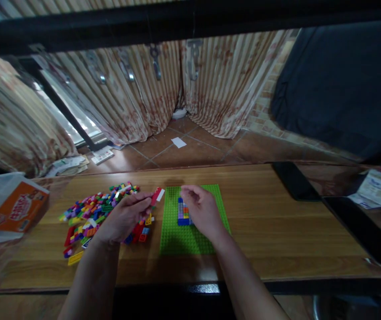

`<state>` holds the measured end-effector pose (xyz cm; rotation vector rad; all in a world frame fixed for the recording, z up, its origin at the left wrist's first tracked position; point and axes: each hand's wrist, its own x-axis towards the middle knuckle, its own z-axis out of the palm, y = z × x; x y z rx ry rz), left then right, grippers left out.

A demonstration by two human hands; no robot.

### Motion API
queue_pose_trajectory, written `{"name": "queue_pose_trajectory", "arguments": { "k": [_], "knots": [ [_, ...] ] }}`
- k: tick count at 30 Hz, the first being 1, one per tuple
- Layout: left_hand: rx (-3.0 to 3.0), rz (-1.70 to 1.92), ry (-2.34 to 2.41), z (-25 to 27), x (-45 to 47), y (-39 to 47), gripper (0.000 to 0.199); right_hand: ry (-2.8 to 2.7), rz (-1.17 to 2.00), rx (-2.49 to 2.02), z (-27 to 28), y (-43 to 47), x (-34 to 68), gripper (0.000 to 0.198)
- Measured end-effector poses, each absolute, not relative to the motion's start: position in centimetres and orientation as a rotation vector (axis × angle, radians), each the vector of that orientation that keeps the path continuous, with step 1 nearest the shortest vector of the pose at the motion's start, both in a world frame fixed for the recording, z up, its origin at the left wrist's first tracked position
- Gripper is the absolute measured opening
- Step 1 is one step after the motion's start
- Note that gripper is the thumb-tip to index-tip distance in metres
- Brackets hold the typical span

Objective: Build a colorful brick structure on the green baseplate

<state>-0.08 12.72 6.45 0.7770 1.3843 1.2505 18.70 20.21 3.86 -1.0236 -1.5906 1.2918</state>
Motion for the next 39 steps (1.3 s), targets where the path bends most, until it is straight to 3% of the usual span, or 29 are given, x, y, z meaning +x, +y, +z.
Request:
{"name": "queue_pose_trajectory", "arguments": {
  "k": [7, 14, 23, 30, 39],
  "knots": [
    [0.794, 1.201, 1.184, 6.3, 2.5, 13.1, 0.032, -1.297, 1.605, -0.933, 4.8, 18.8, 16.6, 0.028],
    [0.996, 1.147, 1.274, 6.6, 3.1, 13.2, 0.023, -1.347, 1.655, -0.893, 5.2, 18.8, 17.6, 0.025],
    [0.754, 1.228, 1.124, 5.8, 3.9, 13.3, 0.027, -1.328, 1.732, -0.815, 5.0, 19.3, 18.7, 0.022],
    [1.018, 1.185, 1.521, 4.4, 3.8, 14.1, 0.017, -1.007, 1.654, -0.956, 5.4, 21.1, 20.3, 0.023],
    [1.400, 0.902, 2.011, 3.4, 4.6, 14.8, 0.021, -0.905, 1.515, -1.068, 5.4, 22.2, 21.9, 0.025]
  ]
}}
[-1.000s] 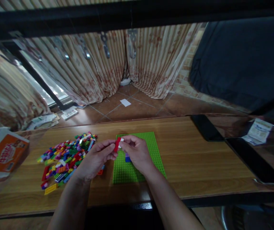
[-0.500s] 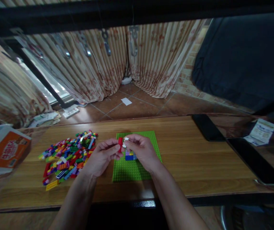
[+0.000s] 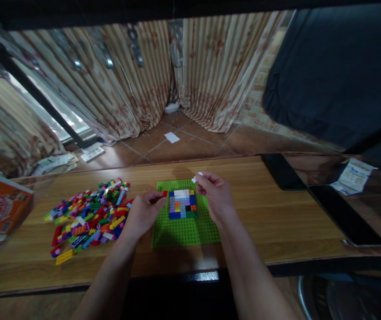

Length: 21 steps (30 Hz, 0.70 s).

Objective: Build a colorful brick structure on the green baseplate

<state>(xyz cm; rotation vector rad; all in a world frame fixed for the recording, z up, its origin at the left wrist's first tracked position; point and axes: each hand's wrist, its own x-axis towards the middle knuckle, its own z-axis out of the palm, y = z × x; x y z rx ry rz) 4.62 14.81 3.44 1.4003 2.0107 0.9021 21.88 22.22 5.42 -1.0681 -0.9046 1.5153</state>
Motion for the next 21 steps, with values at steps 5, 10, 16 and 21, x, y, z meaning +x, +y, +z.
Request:
{"name": "queue_pose_trajectory", "arguments": {
  "k": [5, 10, 16, 21],
  "knots": [
    [1.449, 0.804, 2.141, 3.8, 6.1, 15.4, 0.017, -0.948, 1.460, -1.107, 5.0, 22.3, 21.7, 0.025],
    [1.490, 0.703, 2.239, 3.4, 7.2, 16.0, 0.020, -0.965, 1.452, -1.111, 4.7, 22.5, 22.0, 0.024],
    [1.426, 0.773, 2.199, 2.6, 7.2, 16.5, 0.027, -1.006, 1.435, -1.148, 4.6, 22.5, 22.2, 0.027],
    [1.416, 0.823, 2.134, 2.9, 7.0, 16.5, 0.033, -1.057, 1.429, -1.192, 4.4, 22.5, 22.2, 0.036]
  ]
}}
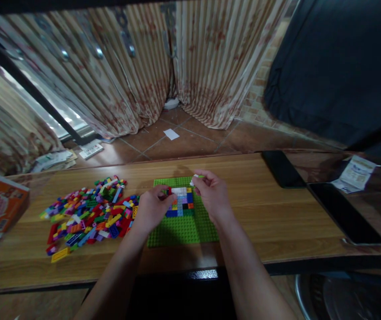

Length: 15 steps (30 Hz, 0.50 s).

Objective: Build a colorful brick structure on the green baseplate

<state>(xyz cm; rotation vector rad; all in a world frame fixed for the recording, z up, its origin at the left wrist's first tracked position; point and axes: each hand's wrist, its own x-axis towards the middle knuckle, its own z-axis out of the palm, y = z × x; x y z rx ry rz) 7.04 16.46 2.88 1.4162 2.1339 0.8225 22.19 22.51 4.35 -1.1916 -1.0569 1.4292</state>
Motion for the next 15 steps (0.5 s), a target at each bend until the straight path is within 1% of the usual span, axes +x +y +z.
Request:
{"name": "queue_pose_trajectory", "arguments": {
  "k": [5, 11, 15],
  "knots": [
    [1.471, 0.840, 2.020, 2.5, 5.9, 16.5, 0.028, -1.074, 1.421, -1.204, 4.2, 22.5, 22.3, 0.031],
    [1.485, 0.848, 1.956, 2.1, 4.9, 16.9, 0.038, -1.110, 1.397, -1.207, 4.2, 22.4, 22.3, 0.029],
    [1.548, 0.805, 1.885, 2.1, 4.9, 17.0, 0.035, -1.128, 1.389, -1.210, 4.3, 22.4, 22.1, 0.029]
  ]
}}
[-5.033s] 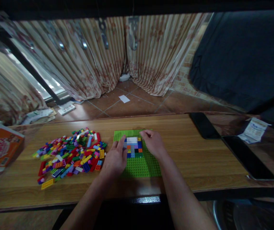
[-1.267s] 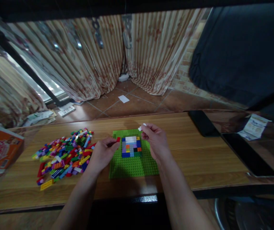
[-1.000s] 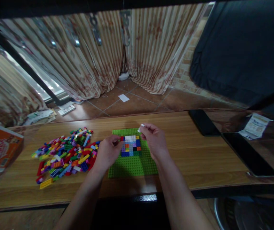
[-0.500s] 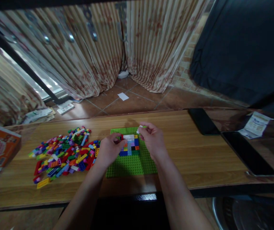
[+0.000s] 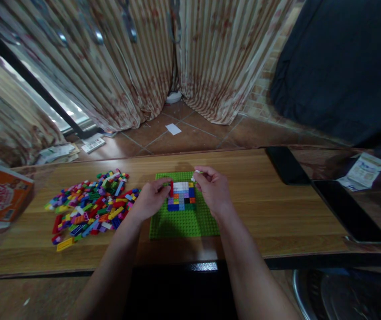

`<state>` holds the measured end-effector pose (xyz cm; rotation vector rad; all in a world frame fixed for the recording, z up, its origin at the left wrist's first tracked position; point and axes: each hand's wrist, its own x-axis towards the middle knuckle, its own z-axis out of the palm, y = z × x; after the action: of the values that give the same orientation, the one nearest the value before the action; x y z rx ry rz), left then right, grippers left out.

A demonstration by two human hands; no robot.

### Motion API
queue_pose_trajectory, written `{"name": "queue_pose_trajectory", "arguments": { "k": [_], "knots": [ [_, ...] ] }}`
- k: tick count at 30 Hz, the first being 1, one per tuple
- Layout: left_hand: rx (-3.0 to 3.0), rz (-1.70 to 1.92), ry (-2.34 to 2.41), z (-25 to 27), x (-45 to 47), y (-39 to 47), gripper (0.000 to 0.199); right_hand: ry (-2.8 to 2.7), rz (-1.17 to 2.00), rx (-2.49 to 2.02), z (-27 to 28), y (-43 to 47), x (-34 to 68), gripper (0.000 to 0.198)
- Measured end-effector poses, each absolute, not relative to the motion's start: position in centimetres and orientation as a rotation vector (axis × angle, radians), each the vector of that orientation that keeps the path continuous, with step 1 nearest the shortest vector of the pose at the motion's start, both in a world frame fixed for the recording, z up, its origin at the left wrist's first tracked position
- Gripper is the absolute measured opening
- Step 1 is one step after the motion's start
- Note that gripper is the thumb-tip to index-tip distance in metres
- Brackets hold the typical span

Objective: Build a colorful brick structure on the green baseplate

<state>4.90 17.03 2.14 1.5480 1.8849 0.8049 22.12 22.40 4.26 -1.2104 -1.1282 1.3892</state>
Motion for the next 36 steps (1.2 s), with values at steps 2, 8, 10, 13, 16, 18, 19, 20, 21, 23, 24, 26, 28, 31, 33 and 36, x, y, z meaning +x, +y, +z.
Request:
{"name": "queue_pose_trajectory", "arguments": {
  "k": [2, 8, 10, 13, 16, 18, 19, 20, 21, 23, 24, 26, 28, 31, 33, 36],
  "knots": [
    [1.571, 0.797, 1.863, 2.1, 4.9, 17.0, 0.031, -1.137, 1.384, -1.214, 4.3, 22.4, 22.0, 0.030],
    [1.595, 0.782, 1.859, 2.2, 4.9, 17.1, 0.028, -1.152, 1.383, -1.219, 4.3, 22.2, 21.9, 0.029],
    [1.590, 0.774, 1.854, 2.3, 5.0, 17.2, 0.028, -1.165, 1.386, -1.212, 4.2, 22.2, 21.9, 0.029],
    [1.586, 0.763, 1.860, 2.3, 5.0, 17.4, 0.028, -1.197, 1.387, -1.208, 4.1, 22.1, 21.7, 0.029],
    [1.584, 0.759, 1.888, 2.3, 5.1, 17.4, 0.029, -1.231, 1.386, -1.217, 4.0, 21.9, 21.3, 0.030],
    [1.566, 0.763, 1.911, 2.3, 5.1, 17.4, 0.029, -1.258, 1.384, -1.228, 3.9, 21.8, 21.1, 0.031],
    [1.549, 0.774, 1.918, 2.3, 5.2, 17.4, 0.029, -1.273, 1.383, -1.233, 3.8, 21.8, 21.0, 0.031],
    [1.530, 0.794, 1.922, 2.2, 5.2, 17.5, 0.031, -1.288, 1.382, -1.236, 3.7, 21.7, 20.9, 0.032],
    [1.511, 0.818, 1.919, 2.2, 5.3, 17.5, 0.033, -1.300, 1.383, -1.237, 3.6, 21.7, 20.9, 0.032],
    [1.483, 0.856, 1.904, 2.0, 5.4, 17.5, 0.036, -1.312, 1.387, -1.229, 3.3, 21.7, 20.9, 0.031],
    [1.478, 0.863, 1.899, 1.9, 5.4, 17.5, 0.036, -1.315, 1.389, -1.223, 3.2, 21.7, 21.0, 0.031],
    [1.486, 0.855, 1.899, 1.8, 5.4, 17.5, 0.034, -1.320, 1.391, -1.213, 3.2, 21.6, 21.2, 0.030],
    [1.510, 0.840, 1.912, 1.5, 5.4, 17.4, 0.032, -1.316, 1.403, -1.212, 3.2, 21.6, 21.3, 0.029],
    [1.552, 0.834, 1.920, 1.3, 5.3, 17.4, 0.031, -1.273, 1.449, -1.220, 3.5, 21.4, 21.3, 0.031],
    [1.569, 0.836, 1.929, 1.3, 5.4, 17.3, 0.030, -1.248, 1.485, -1.211, 3.7, 21.2, 21.1, 0.032],
    [1.588, 0.844, 1.955, 1.6, 5.6, 17.1, 0.030, -1.245, 1.538, -1.187, 3.9, 20.9, 20.7, 0.033]
  ]
}}
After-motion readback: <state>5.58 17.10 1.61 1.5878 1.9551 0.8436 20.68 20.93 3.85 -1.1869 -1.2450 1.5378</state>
